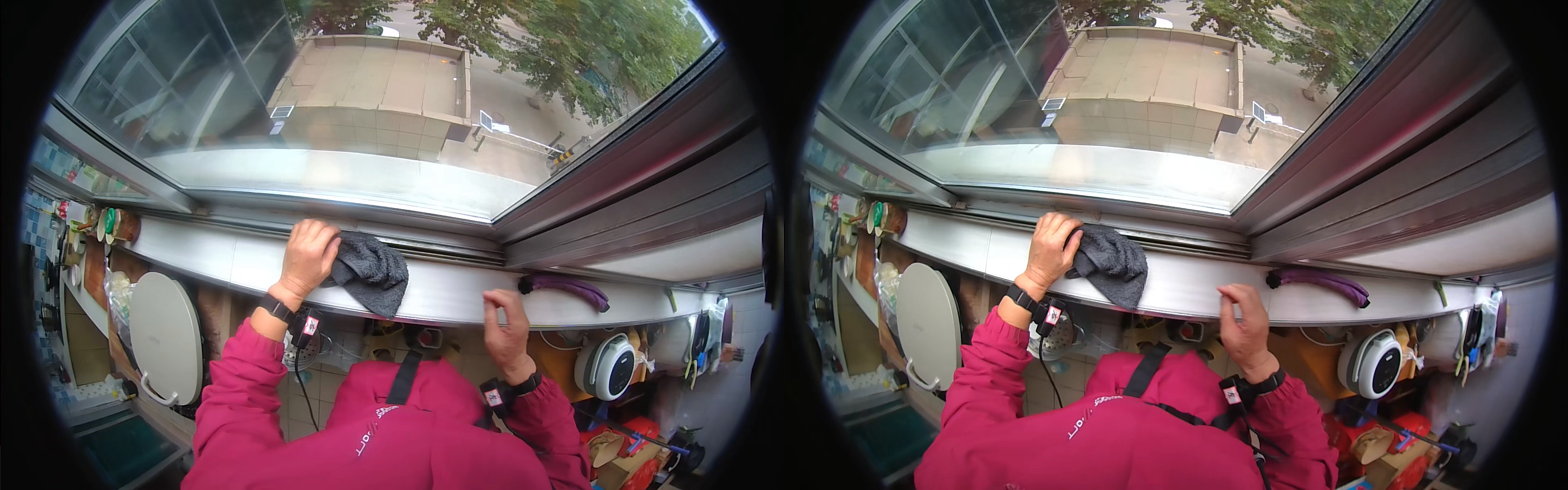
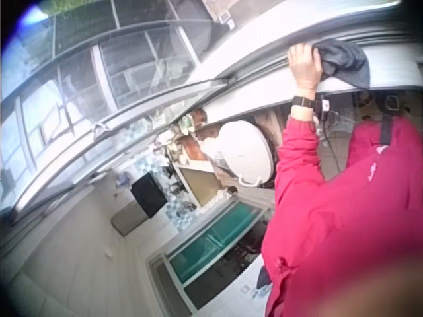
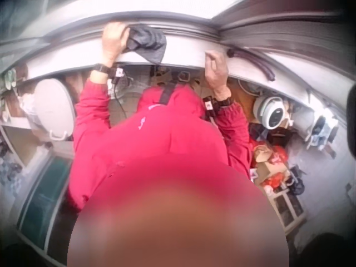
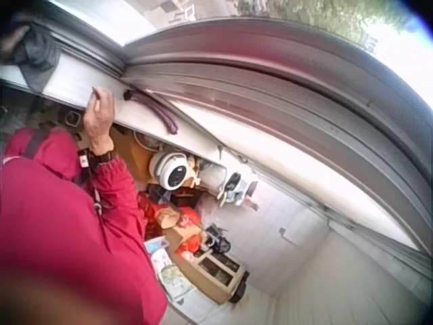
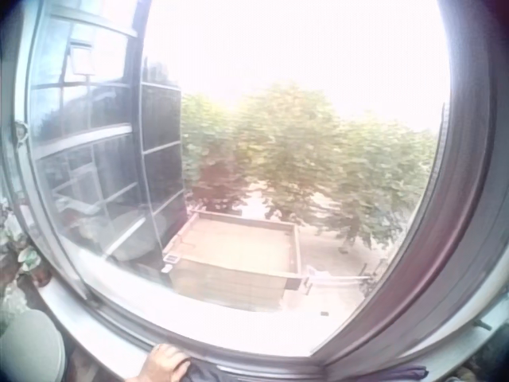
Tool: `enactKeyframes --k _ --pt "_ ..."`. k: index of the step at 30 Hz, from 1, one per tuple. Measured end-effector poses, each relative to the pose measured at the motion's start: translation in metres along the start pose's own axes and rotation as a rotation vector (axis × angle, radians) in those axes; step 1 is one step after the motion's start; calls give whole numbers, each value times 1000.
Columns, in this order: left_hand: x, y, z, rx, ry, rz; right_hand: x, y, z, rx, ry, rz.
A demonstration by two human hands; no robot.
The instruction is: The person washes leafy green vegetables in a kitchen sink, rinsing them under running water and placing them in a colander. Then the person uses a cloth to wipe the window sill and the lower part of the window glass.
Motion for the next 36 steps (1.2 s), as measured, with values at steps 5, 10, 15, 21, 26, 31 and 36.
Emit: enactKeyframes --k 5,10,15,21,26,31,36 --pt "-6 -6 5 15 -122 -20 -131 -52 56 345 -350 25" --pt "0 -6 3 116 -111 -33 -209 -37 88 349 -457 -235" --pt "20 7 -6 29 60 -70 -219 -18 97 328 -474 -316" --pt "4 -3 -6 51 0 -48 -205 -35 100 386 -369 -292" --pt "-6 -13 2 68 -154 -127 -207 -34 88 312 -406 -326" --pt "14 -3 1 64 3 -36 -213 -29 87 315 -405 -385" --pt "10 1 -4 84 35 -67 -214 -31 92 347 -312 -314"
Point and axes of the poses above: each hand's wrist, its own z-axis towards the middle knuckle, its own x-axis out of the back of the hand, y = z × x, the point moved 6 cm from there along z, towards the middle knuckle, and after that the axes turned 12 degrees about z, right-handed, at the moved point
